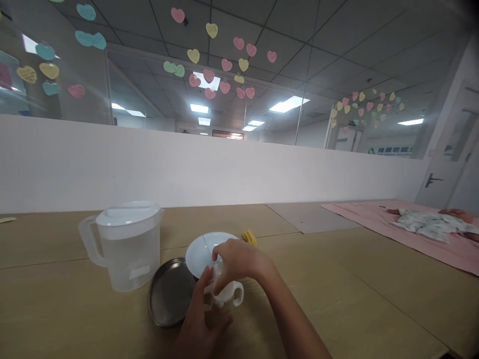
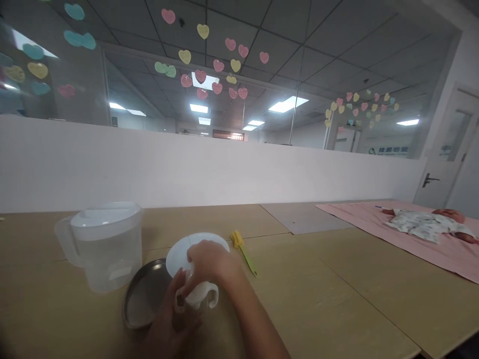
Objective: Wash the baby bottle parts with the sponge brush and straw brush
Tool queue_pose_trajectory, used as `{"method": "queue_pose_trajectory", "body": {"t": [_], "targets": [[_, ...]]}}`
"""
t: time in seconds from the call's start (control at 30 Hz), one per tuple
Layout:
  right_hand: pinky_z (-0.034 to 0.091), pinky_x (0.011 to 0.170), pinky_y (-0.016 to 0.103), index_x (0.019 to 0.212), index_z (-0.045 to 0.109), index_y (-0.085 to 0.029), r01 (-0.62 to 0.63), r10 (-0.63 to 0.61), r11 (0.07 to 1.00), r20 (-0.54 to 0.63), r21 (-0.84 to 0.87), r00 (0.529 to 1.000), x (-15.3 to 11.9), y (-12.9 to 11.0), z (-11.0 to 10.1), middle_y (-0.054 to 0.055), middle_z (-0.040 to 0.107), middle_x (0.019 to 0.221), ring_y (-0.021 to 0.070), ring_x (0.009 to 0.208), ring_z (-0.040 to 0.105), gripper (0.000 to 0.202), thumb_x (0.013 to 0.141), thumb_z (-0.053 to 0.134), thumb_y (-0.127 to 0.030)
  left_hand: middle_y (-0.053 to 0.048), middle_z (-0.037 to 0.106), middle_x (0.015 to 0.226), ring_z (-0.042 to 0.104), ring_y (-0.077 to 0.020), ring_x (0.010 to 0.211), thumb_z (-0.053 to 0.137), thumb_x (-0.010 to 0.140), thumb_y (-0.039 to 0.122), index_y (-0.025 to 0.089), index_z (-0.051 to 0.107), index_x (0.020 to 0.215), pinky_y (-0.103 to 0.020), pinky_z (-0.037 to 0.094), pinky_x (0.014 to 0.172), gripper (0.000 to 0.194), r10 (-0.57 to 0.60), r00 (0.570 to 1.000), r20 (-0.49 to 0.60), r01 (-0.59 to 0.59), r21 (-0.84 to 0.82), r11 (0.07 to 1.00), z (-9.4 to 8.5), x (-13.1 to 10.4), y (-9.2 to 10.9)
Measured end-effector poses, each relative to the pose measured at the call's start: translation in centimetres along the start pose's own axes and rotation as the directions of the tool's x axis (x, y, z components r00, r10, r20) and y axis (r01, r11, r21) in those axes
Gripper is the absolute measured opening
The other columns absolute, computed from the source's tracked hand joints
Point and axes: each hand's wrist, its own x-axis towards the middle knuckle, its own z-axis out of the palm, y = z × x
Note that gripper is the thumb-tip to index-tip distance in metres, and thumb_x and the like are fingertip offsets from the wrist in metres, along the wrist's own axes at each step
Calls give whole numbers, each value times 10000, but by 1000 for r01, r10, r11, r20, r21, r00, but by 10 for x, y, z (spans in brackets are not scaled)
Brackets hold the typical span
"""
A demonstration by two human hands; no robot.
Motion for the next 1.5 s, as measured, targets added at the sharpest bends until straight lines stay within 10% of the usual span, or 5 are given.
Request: {"method": "queue_pose_trajectory", "body": {"t": [0.43, 0.77, 1.1, 1.33, 1.5], "targets": [[345, 498, 181, 899, 644, -222, 27, -41, 992, 112, 124, 993, 5, 16, -6, -8, 617, 807, 123, 688, 567, 428, 572, 682, -495, -93, 492, 1233, 450, -256, 1150, 579, 735, 355, 235, 430, 1246, -406, 390, 964, 545, 10, 999, 40, -14, 97, 995, -4, 3, 9], [396, 696, 232, 957, 589, -203, 11, 52, 981, -313, 196, 948, -20, 31, -25, 20, 605, 947, 155, 880, 537, 313, 668, 640, -311, -86, 462, 1277, 425, -262, 1176, 574, 742, 301, 253, 414, 1261, -419, 365, 982, 546, 59, 997, 50, -61, 47, 997, -4, 4, 14], [424, 745, 250, 983, 612, -165, -175, 173, 985, 112, 10, 979, 61, 61, 44, 83, 603, 1070, 216, 966, 564, 422, 571, 703, -174, -88, 478, 1257, 454, -266, 1140, 588, 739, 319, 249, 420, 1263, -389, 413, 935, 555, 57, 996, 73, -59, 25, 998, -7, 5, 17], [413, 768, 246, 943, 612, -116, -130, 139, 987, -90, 100, 986, 43, 42, 22, 103, 624, 995, 165, 923, 576, 314, 869, 370, -302, -83, 482, 1239, 460, -257, 1118, 590, 722, 288, 250, 419, 1260, -380, 413, 926, 565, 1, 995, 105, -2, 9, 1000, -9, 5, 23], [432, 492, 223, 780, 623, -123, -177, 118, 948, 224, 266, 967, 13, 13, 3, 64, 639, 701, 142, 551, 594, 483, 780, 435, -568, -78, 498, 1220, 499, -254, 1057, 597, 697, 282, 252, 442, 1229, -388, 434, 889, 555, -50, 997, 52, 49, 19, 999, -9, 5, 24]]}}
